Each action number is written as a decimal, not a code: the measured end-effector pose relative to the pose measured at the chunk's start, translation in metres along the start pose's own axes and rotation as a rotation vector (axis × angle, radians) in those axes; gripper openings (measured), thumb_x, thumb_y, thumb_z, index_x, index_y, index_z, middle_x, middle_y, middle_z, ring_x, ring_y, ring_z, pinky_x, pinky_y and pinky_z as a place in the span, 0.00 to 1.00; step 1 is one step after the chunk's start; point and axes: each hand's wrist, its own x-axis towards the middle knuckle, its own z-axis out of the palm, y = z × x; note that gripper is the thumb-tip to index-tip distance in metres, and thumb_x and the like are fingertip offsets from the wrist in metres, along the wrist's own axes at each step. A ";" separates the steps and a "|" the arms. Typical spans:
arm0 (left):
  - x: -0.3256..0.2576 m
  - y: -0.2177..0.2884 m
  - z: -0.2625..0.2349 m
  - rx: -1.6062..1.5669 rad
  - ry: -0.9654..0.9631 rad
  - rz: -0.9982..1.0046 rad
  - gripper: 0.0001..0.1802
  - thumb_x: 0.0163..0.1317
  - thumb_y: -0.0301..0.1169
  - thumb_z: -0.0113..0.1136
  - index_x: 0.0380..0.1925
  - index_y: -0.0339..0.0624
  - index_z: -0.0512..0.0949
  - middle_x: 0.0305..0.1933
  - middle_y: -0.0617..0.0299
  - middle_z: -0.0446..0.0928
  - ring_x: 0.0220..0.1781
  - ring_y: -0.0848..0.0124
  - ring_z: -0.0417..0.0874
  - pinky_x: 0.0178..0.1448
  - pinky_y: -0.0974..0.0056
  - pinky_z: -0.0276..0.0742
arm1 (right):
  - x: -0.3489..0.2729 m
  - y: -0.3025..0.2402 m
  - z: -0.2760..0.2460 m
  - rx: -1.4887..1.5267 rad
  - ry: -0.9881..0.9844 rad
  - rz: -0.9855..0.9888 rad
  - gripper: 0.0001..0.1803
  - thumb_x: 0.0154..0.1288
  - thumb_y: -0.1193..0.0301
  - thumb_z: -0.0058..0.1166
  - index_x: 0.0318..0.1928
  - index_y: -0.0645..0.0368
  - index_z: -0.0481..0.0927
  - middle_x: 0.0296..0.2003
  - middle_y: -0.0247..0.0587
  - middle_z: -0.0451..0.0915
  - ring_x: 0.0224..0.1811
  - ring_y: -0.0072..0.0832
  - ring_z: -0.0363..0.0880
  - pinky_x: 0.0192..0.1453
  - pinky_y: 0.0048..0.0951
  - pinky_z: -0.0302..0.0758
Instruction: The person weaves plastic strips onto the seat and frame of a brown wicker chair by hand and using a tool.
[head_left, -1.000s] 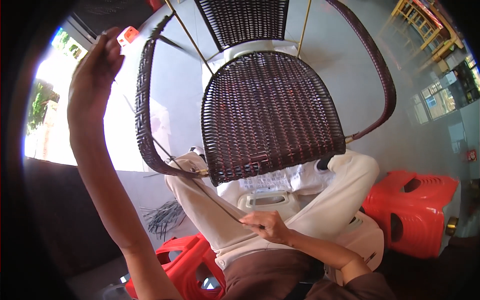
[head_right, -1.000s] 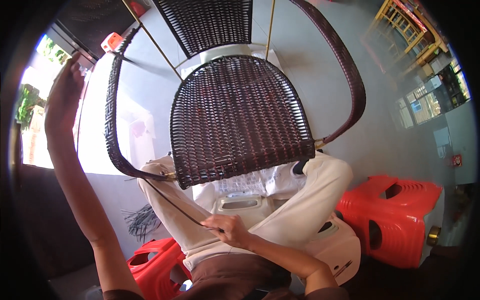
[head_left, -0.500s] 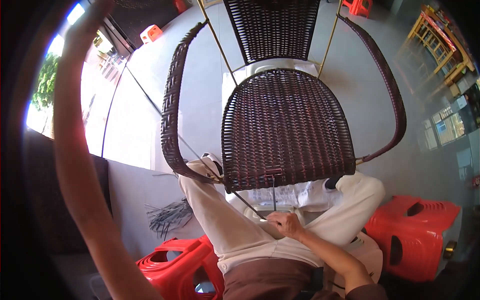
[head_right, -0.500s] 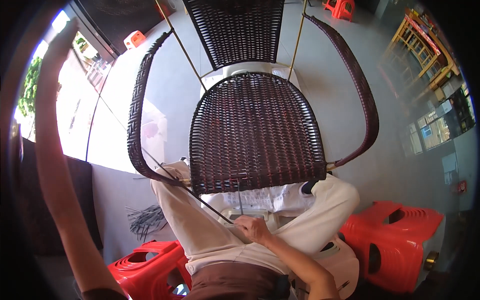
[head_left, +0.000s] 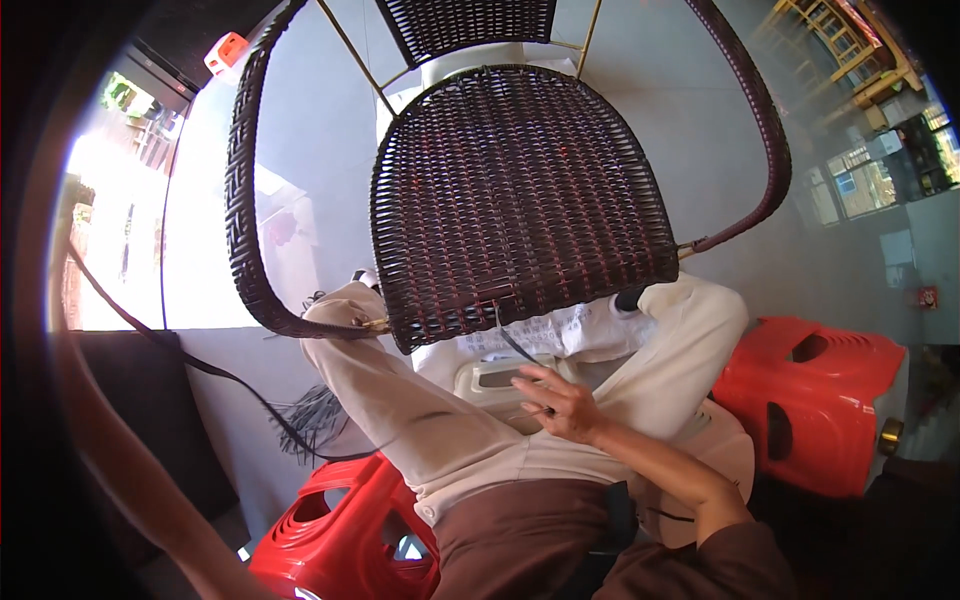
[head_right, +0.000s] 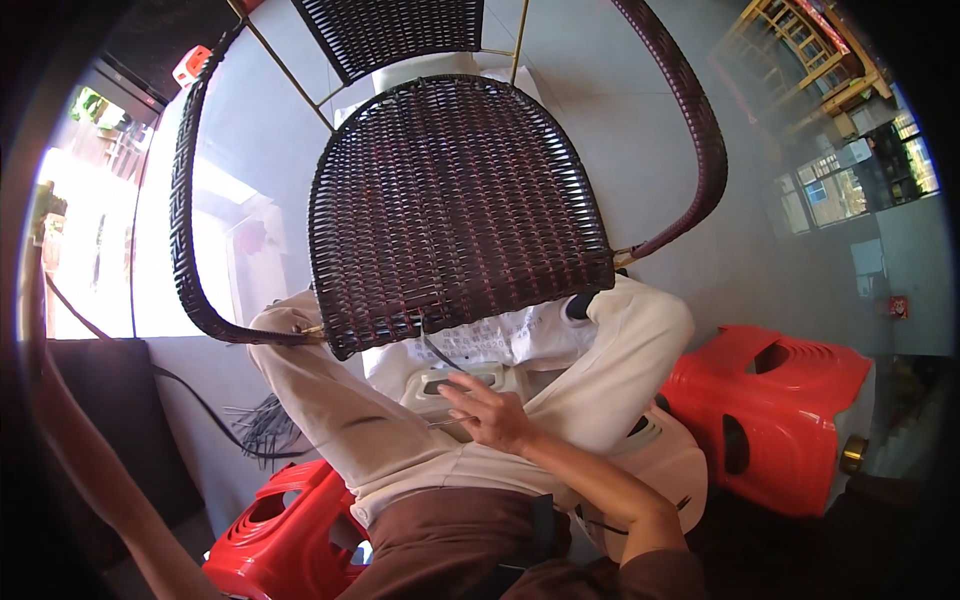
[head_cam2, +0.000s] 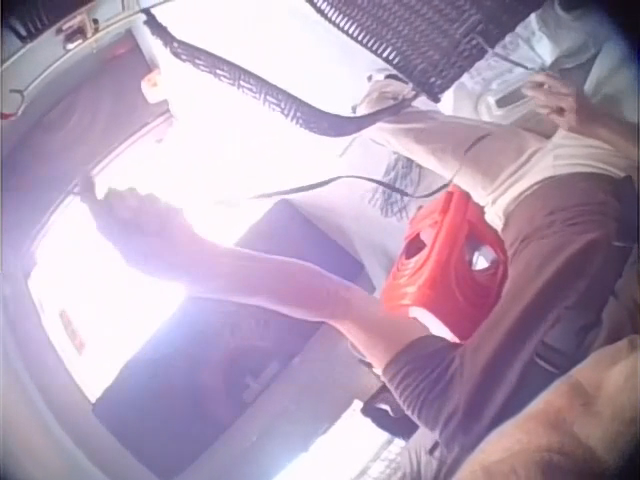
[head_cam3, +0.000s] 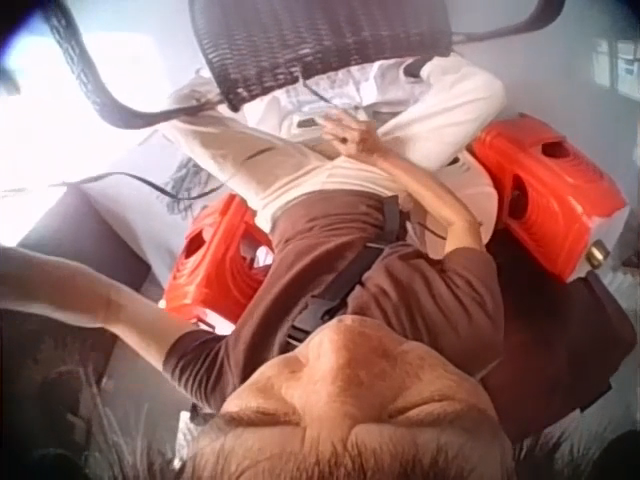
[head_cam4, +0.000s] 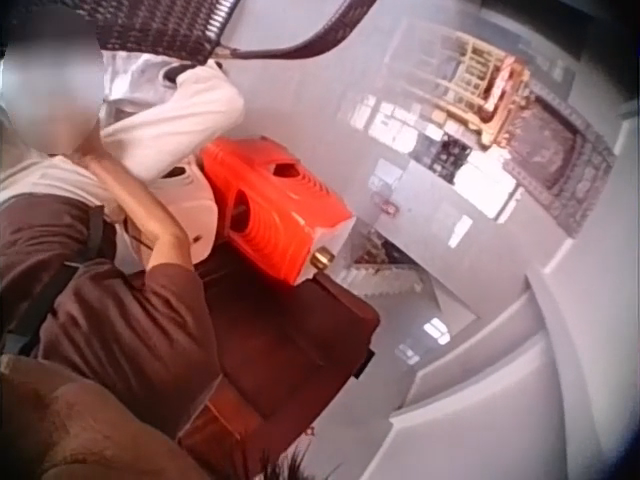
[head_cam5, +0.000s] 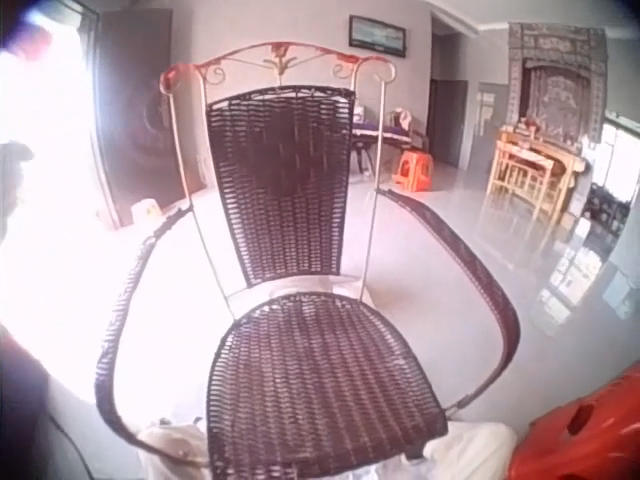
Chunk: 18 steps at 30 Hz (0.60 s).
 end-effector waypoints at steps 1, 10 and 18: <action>-0.014 -0.003 0.018 -0.073 -0.083 -0.103 0.16 0.63 0.37 0.49 0.42 0.36 0.74 0.29 0.64 0.72 0.25 0.81 0.63 0.27 0.76 0.55 | -0.001 -0.004 -0.008 0.002 -0.011 0.000 0.19 0.51 0.74 0.60 0.47 0.53 0.79 0.48 0.36 0.76 0.30 0.30 0.81 0.29 0.27 0.78; -0.099 -0.091 0.258 -0.762 -0.228 -0.488 0.07 0.59 0.24 0.54 0.32 0.32 0.80 0.20 0.65 0.74 0.14 0.86 0.61 0.17 0.79 0.51 | 0.046 -0.026 -0.086 0.418 0.375 0.435 0.15 0.61 0.75 0.47 0.50 0.63 0.70 0.29 0.31 0.68 0.26 0.18 0.62 0.31 0.19 0.62; -0.139 -0.117 0.298 -0.819 -0.109 -0.641 0.10 0.63 0.32 0.55 0.32 0.36 0.80 0.12 0.72 0.67 0.13 0.87 0.58 0.16 0.78 0.48 | 0.084 -0.024 -0.066 0.321 0.077 0.551 0.13 0.64 0.73 0.49 0.48 0.64 0.74 0.25 0.33 0.74 0.23 0.15 0.68 0.29 0.21 0.66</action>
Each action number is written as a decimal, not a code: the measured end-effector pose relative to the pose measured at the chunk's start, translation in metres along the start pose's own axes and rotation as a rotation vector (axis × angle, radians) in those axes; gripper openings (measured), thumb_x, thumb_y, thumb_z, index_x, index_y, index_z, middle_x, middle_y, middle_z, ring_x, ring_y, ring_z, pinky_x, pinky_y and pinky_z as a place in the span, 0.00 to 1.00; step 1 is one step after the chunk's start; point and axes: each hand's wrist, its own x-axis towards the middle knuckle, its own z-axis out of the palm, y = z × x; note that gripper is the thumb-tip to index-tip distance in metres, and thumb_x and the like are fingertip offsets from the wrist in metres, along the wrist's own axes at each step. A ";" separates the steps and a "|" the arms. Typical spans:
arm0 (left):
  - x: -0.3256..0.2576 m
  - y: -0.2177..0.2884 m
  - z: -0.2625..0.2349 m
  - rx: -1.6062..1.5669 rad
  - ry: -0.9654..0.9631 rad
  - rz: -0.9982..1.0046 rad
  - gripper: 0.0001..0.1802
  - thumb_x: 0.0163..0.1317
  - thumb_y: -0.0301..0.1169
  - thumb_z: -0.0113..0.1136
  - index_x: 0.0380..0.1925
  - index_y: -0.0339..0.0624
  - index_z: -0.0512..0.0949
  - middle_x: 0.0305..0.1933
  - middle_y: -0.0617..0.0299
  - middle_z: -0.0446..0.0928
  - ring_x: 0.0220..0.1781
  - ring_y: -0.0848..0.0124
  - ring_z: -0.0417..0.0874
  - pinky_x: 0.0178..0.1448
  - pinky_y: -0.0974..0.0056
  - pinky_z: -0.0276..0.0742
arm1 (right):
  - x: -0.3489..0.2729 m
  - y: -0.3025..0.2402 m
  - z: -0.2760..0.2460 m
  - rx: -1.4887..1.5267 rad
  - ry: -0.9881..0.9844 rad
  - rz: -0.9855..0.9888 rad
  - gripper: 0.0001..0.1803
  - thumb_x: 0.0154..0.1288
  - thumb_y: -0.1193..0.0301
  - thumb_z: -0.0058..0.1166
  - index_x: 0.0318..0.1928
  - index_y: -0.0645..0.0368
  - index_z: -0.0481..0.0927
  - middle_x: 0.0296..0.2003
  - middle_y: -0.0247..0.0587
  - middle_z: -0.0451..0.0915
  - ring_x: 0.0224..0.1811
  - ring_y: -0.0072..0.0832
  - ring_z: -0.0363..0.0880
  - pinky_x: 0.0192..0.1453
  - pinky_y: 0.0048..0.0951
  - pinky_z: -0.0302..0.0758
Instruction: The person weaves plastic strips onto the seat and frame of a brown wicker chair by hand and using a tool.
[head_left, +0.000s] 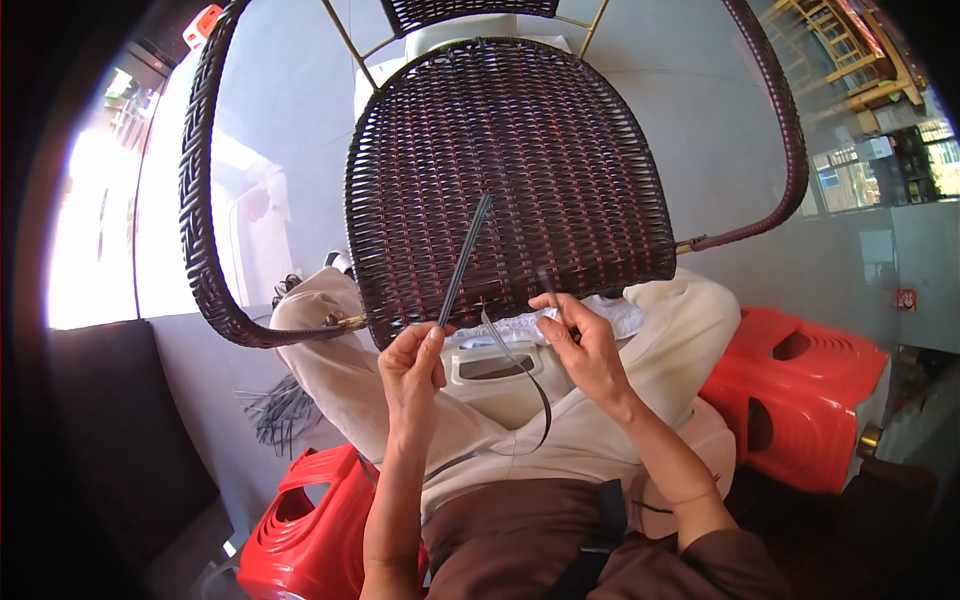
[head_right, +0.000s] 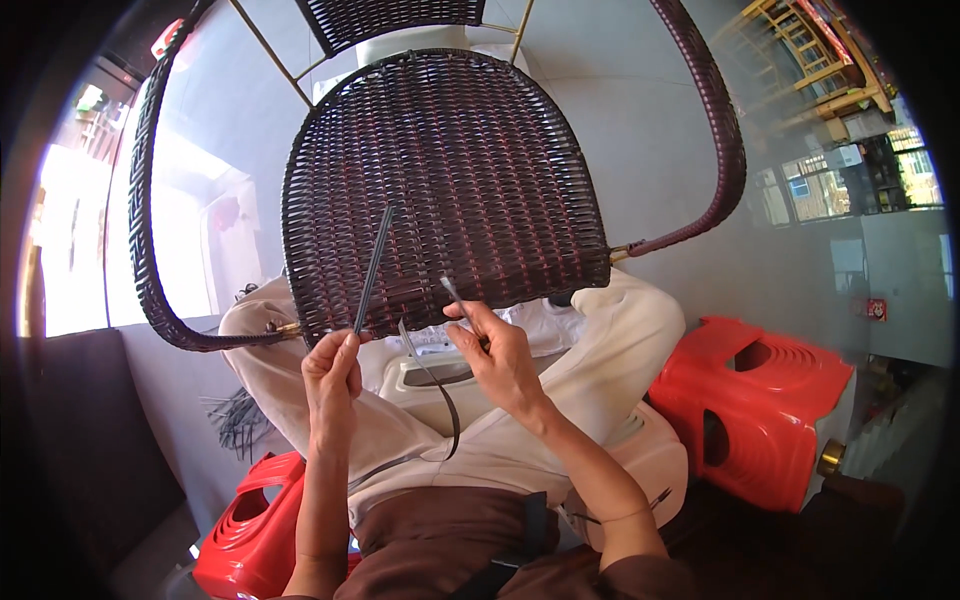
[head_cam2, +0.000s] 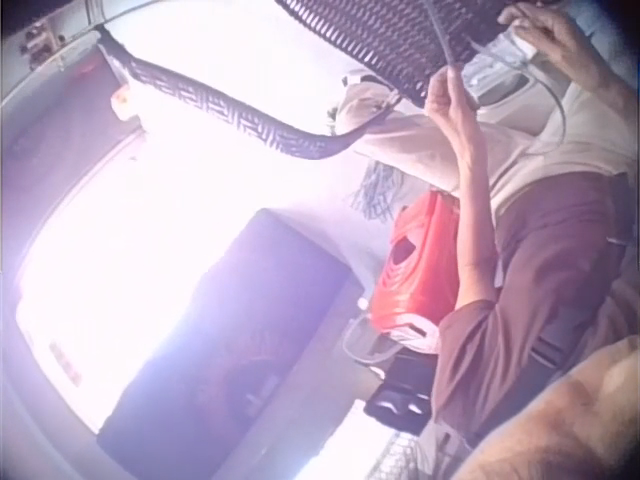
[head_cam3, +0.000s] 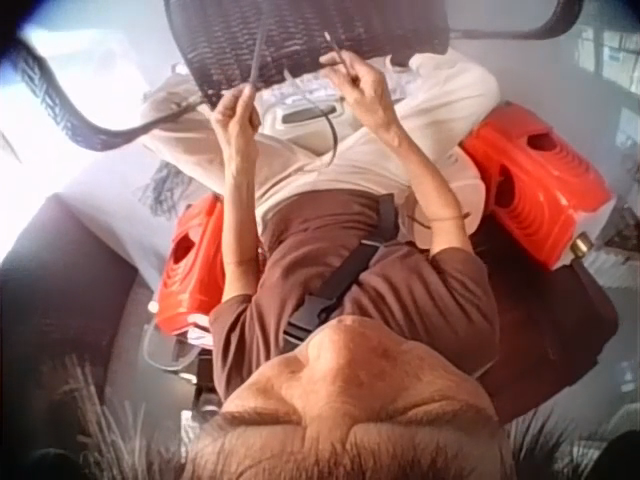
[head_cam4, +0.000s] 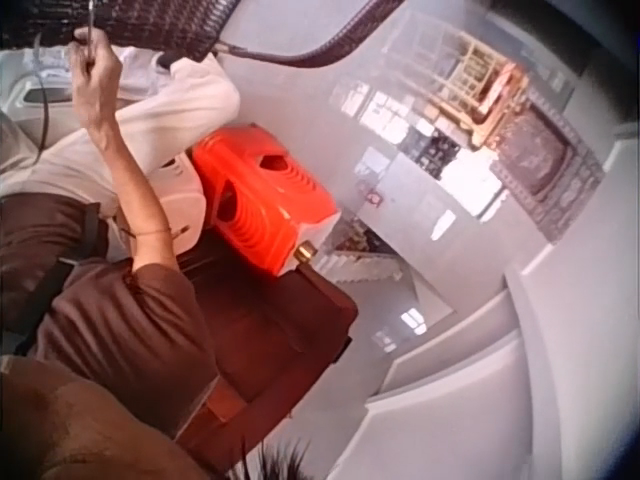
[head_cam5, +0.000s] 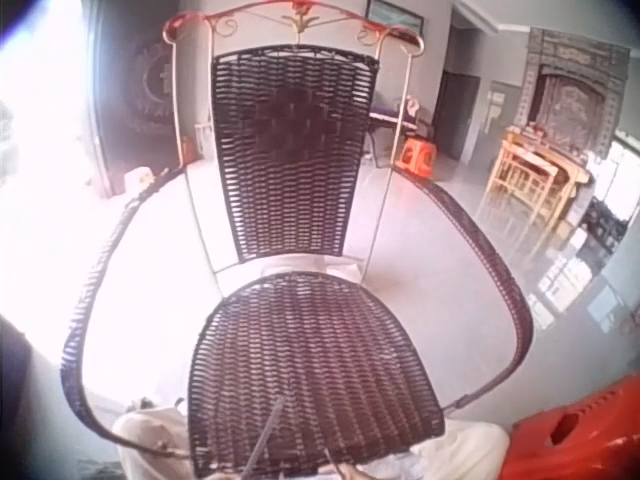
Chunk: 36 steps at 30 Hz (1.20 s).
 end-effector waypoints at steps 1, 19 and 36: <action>-0.004 -0.001 0.000 0.002 -0.003 -0.040 0.11 0.64 0.33 0.54 0.31 0.36 0.79 0.11 0.72 0.66 0.12 0.87 0.57 0.16 0.78 0.48 | 0.003 -0.001 0.000 0.174 -0.008 0.079 0.13 0.62 0.72 0.52 0.47 0.65 0.75 0.24 0.30 0.73 0.20 0.12 0.66 0.25 0.19 0.63; 0.011 0.001 0.013 -0.008 -0.208 0.113 0.07 0.58 0.22 0.57 0.34 0.28 0.78 0.34 0.61 0.75 0.35 0.76 0.78 0.43 0.73 0.73 | 0.016 -0.004 0.050 0.538 -0.192 0.194 0.11 0.57 0.68 0.60 0.21 0.59 0.79 0.14 0.22 0.71 0.13 0.08 0.60 0.15 0.15 0.52; 0.029 0.038 0.028 -0.209 0.022 0.305 0.08 0.64 0.30 0.53 0.34 0.35 0.74 0.31 0.55 0.80 0.29 0.73 0.81 0.36 0.71 0.78 | 0.003 -0.002 0.052 0.978 -0.075 0.359 0.15 0.63 0.67 0.55 0.48 0.58 0.73 0.25 0.31 0.72 0.11 0.08 0.59 0.11 0.13 0.52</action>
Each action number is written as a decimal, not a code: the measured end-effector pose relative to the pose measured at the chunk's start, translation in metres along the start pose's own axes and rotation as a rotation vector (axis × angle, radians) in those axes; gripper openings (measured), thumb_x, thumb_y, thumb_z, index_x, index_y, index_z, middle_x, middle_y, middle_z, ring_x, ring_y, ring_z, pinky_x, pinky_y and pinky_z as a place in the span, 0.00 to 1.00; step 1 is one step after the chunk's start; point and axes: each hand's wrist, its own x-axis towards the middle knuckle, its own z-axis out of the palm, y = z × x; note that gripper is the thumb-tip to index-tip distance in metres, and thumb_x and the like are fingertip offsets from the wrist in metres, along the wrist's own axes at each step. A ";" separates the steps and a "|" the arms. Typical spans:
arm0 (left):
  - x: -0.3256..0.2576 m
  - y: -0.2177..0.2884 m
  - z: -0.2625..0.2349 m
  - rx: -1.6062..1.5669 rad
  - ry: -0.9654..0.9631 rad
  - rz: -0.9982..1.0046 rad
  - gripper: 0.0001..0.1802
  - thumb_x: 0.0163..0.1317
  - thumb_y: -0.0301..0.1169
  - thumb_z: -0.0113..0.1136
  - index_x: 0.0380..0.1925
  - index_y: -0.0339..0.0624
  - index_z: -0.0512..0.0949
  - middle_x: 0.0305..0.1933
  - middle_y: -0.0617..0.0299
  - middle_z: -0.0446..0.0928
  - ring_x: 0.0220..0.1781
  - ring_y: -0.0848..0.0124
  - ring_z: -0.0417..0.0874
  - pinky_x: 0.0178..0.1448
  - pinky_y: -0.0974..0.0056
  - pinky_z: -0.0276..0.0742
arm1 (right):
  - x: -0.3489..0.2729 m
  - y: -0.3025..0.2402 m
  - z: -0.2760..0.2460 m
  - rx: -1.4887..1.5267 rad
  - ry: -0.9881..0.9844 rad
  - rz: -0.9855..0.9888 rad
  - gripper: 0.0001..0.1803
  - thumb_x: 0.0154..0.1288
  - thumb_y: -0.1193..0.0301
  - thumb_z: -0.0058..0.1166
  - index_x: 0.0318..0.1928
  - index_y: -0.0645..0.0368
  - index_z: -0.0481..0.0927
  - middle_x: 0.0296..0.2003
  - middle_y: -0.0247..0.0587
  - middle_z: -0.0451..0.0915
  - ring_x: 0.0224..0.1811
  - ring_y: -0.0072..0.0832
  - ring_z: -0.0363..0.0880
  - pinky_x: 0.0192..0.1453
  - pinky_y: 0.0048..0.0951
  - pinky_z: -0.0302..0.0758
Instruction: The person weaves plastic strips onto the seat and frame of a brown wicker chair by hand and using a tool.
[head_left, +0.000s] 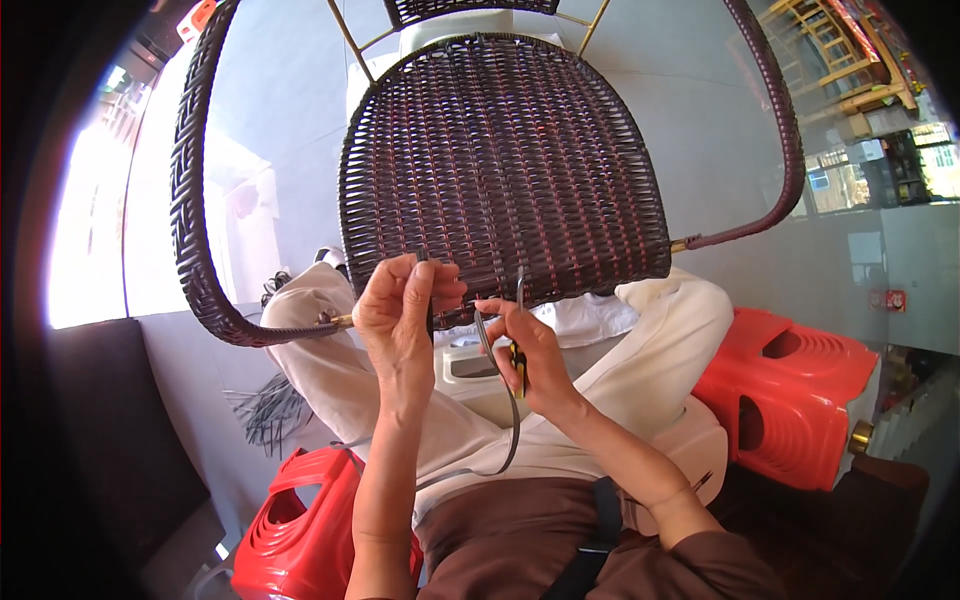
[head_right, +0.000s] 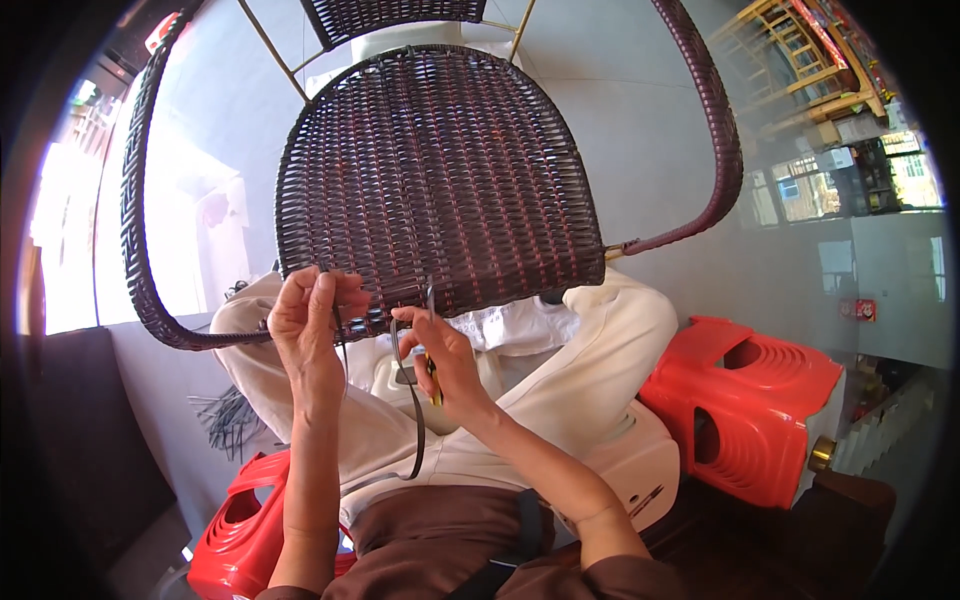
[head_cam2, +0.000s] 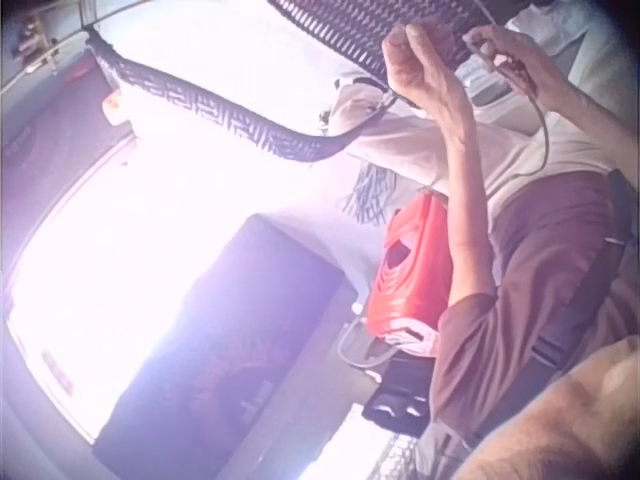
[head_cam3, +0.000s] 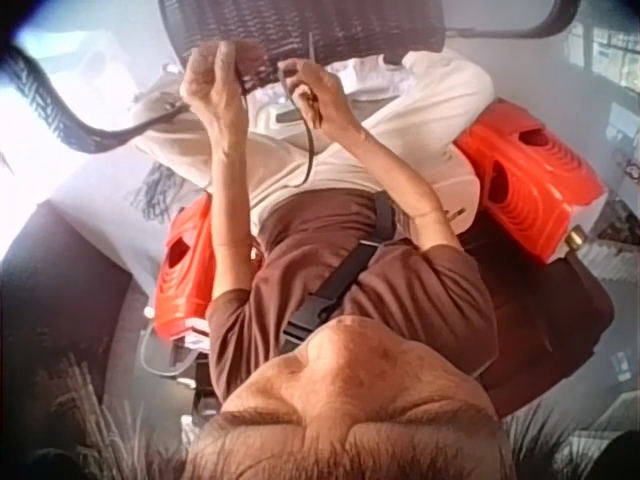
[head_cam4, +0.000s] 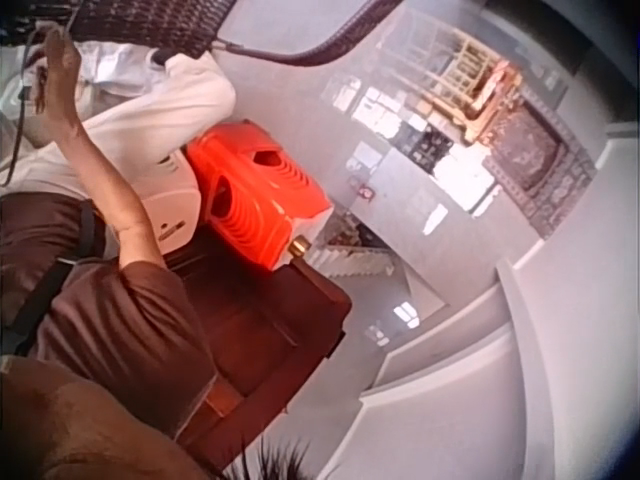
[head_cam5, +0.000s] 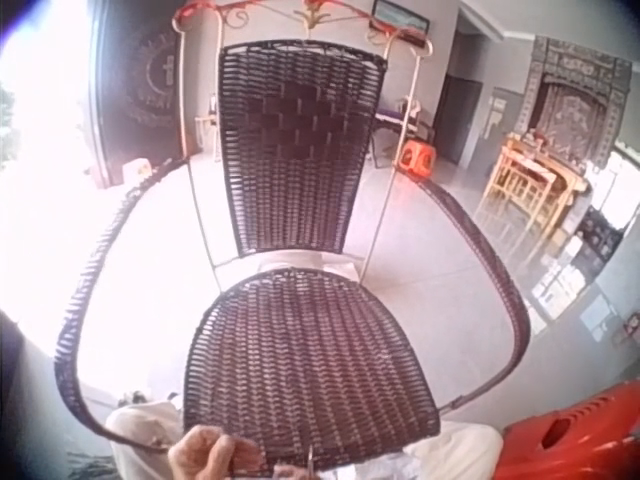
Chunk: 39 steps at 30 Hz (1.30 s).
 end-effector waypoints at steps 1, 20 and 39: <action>0.001 0.003 0.000 0.009 -0.010 0.016 0.08 0.64 0.29 0.53 0.34 0.35 0.74 0.31 0.55 0.80 0.28 0.73 0.81 0.35 0.71 0.78 | 0.005 0.002 0.001 0.008 0.003 0.002 0.15 0.63 0.67 0.55 0.48 0.58 0.73 0.25 0.31 0.72 0.11 0.08 0.59 0.11 0.13 0.52; -0.038 -0.088 -0.007 0.073 -0.014 -0.297 0.08 0.63 0.27 0.54 0.34 0.31 0.74 0.31 0.55 0.79 0.32 0.71 0.82 0.36 0.70 0.80 | 0.013 0.081 -0.035 -0.240 0.334 -0.058 0.04 0.54 0.76 0.58 0.29 0.62 0.76 0.21 0.29 0.74 0.17 0.14 0.65 0.19 0.15 0.60; -0.036 -0.089 -0.009 0.021 0.076 -0.352 0.10 0.63 0.30 0.55 0.33 0.30 0.76 0.30 0.54 0.80 0.29 0.70 0.83 0.32 0.72 0.79 | -0.015 -0.033 -0.025 -1.632 0.070 -0.518 0.15 0.59 0.78 0.47 0.48 0.64 0.75 0.30 0.49 0.75 0.29 0.45 0.76 0.31 0.39 0.74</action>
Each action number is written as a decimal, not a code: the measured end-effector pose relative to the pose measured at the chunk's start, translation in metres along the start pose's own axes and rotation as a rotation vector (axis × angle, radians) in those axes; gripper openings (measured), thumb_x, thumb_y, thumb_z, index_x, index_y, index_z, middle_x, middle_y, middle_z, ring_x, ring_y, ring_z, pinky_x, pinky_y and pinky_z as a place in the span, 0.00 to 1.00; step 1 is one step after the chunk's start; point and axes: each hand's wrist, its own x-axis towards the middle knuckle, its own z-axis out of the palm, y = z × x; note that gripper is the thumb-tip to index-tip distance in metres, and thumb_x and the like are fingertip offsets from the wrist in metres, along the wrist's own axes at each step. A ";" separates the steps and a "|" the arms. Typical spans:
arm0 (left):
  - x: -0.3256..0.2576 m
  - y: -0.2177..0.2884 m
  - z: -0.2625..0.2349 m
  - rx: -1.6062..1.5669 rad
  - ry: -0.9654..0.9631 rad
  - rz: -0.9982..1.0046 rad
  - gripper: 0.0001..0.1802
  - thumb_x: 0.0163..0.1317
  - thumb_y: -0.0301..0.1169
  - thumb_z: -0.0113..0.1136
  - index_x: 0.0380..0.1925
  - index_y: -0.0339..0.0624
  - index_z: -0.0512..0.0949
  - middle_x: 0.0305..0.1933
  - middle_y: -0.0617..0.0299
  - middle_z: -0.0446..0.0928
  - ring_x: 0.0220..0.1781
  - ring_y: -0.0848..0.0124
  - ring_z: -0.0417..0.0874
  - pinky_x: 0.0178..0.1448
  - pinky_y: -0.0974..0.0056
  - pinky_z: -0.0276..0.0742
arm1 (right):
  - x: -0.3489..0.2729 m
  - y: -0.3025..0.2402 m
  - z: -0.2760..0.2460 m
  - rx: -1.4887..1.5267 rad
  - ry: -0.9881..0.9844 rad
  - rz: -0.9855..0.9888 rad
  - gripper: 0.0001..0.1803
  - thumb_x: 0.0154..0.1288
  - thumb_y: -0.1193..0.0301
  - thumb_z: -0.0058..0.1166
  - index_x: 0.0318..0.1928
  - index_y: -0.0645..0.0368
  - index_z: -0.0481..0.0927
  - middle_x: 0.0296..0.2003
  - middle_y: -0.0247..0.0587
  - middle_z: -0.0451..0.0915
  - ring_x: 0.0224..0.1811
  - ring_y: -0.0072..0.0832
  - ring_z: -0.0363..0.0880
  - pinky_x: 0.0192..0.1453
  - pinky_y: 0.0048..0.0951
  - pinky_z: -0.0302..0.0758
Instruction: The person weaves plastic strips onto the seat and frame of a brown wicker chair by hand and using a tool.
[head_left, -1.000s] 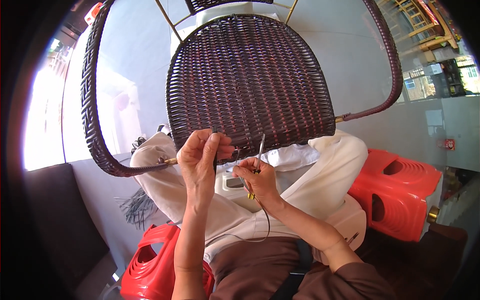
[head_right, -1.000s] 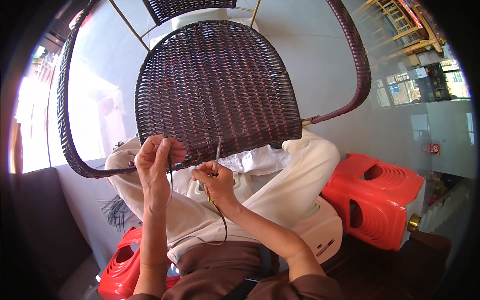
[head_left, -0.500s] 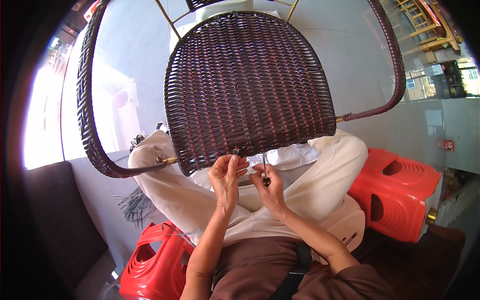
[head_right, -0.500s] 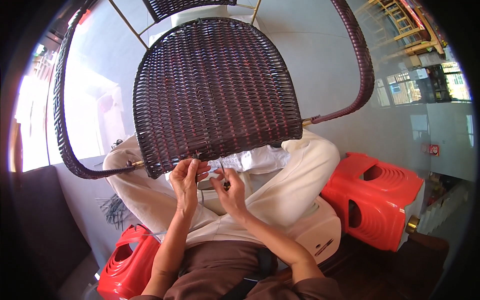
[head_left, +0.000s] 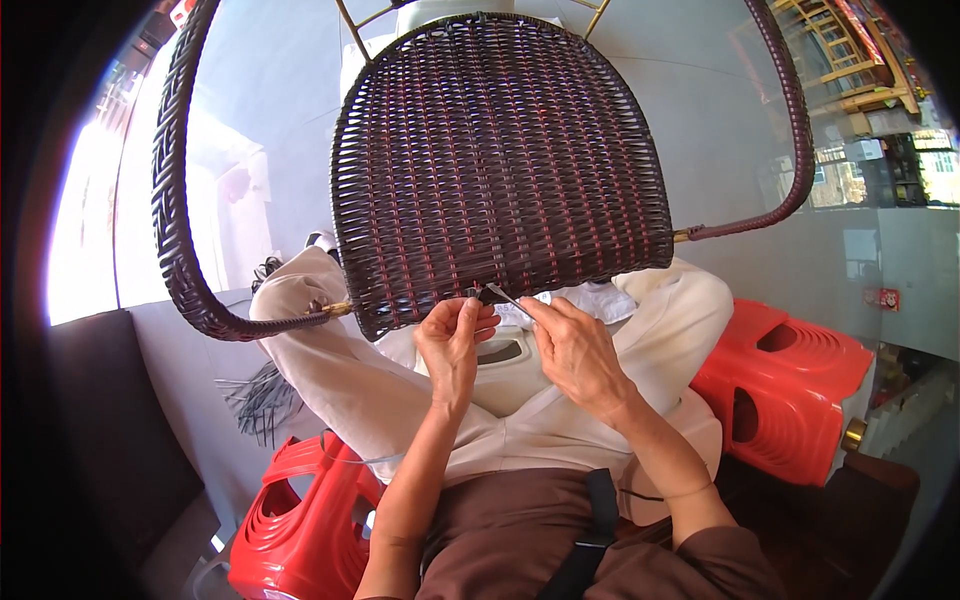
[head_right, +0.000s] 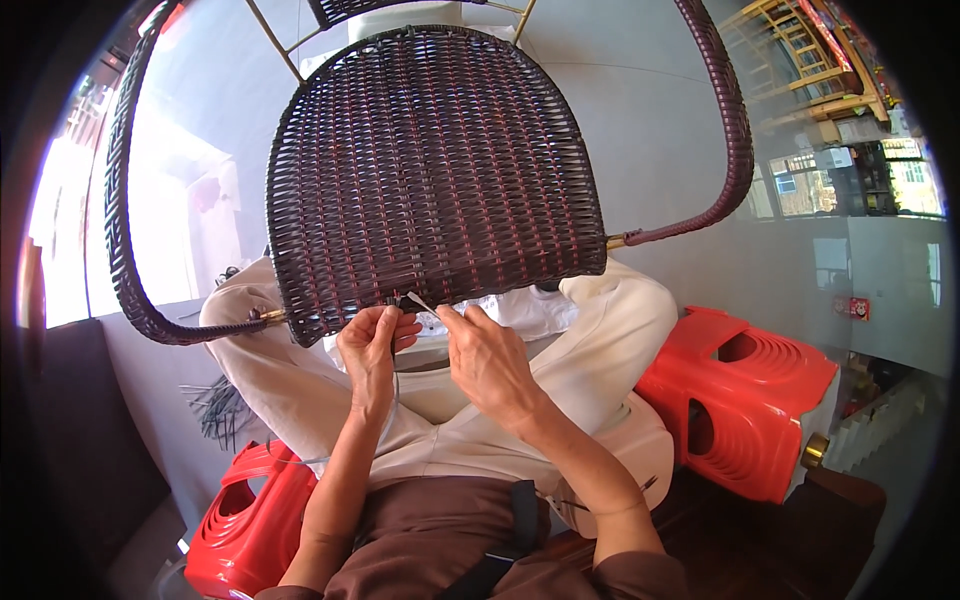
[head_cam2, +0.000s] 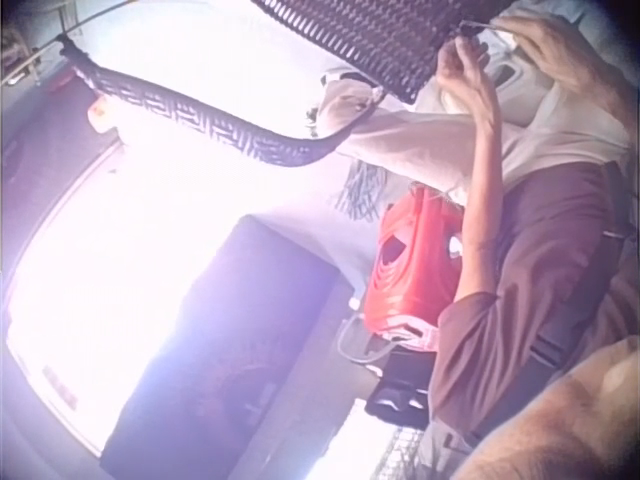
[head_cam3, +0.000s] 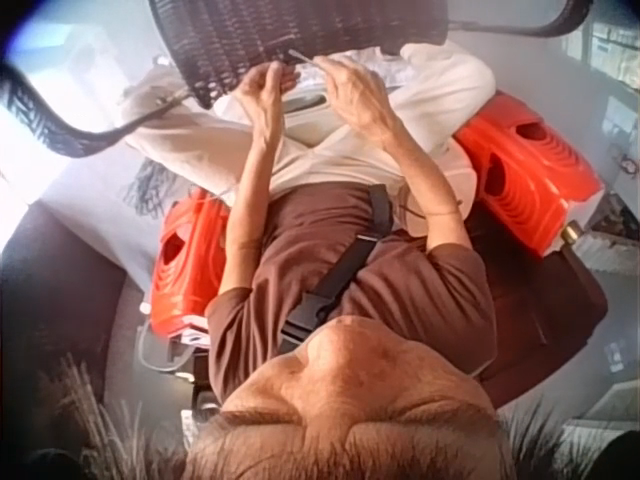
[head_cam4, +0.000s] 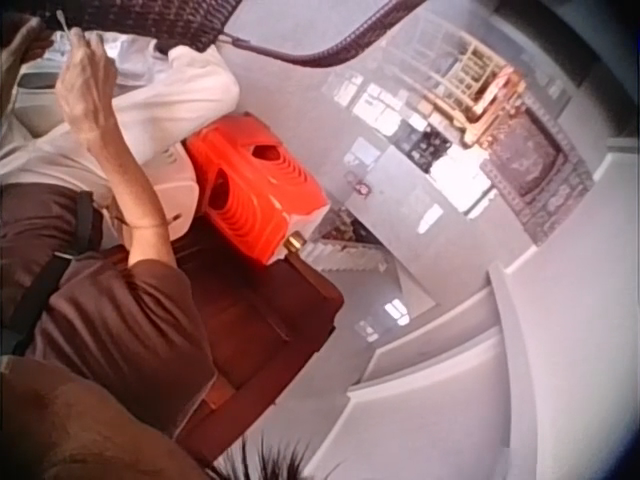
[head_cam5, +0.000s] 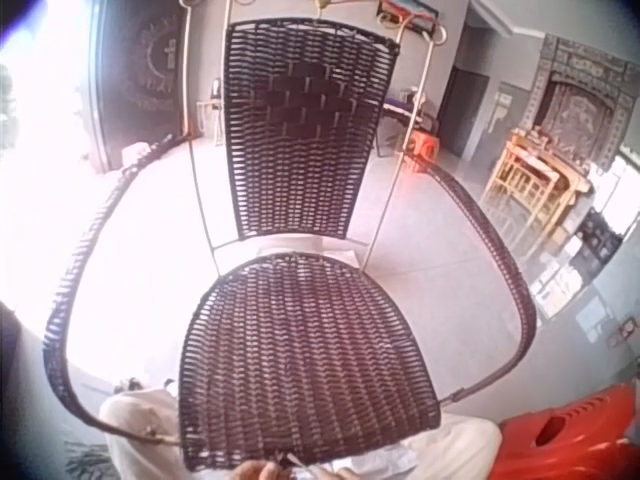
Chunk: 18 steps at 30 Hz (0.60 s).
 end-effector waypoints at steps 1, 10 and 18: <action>0.000 0.000 0.000 -0.001 -0.001 0.000 0.10 0.63 0.30 0.55 0.32 0.30 0.76 0.29 0.54 0.80 0.29 0.70 0.83 0.32 0.72 0.79 | 0.001 -0.002 -0.002 -0.017 -0.023 0.010 0.15 0.59 0.78 0.47 0.48 0.64 0.75 0.30 0.49 0.75 0.29 0.45 0.76 0.31 0.40 0.74; 0.000 -0.001 0.000 -0.018 -0.007 0.009 0.11 0.63 0.30 0.55 0.31 0.30 0.76 0.29 0.55 0.80 0.28 0.70 0.83 0.32 0.72 0.79 | 0.001 -0.007 -0.002 -0.028 0.019 0.026 0.14 0.58 0.79 0.48 0.46 0.64 0.76 0.27 0.50 0.75 0.27 0.46 0.76 0.30 0.40 0.73; 0.000 -0.002 -0.001 0.019 -0.030 0.030 0.11 0.64 0.31 0.53 0.33 0.32 0.76 0.30 0.54 0.80 0.29 0.70 0.83 0.33 0.72 0.79 | 0.008 -0.004 -0.003 -0.094 -0.011 0.014 0.09 0.57 0.78 0.48 0.40 0.63 0.74 0.26 0.50 0.75 0.28 0.46 0.77 0.30 0.41 0.75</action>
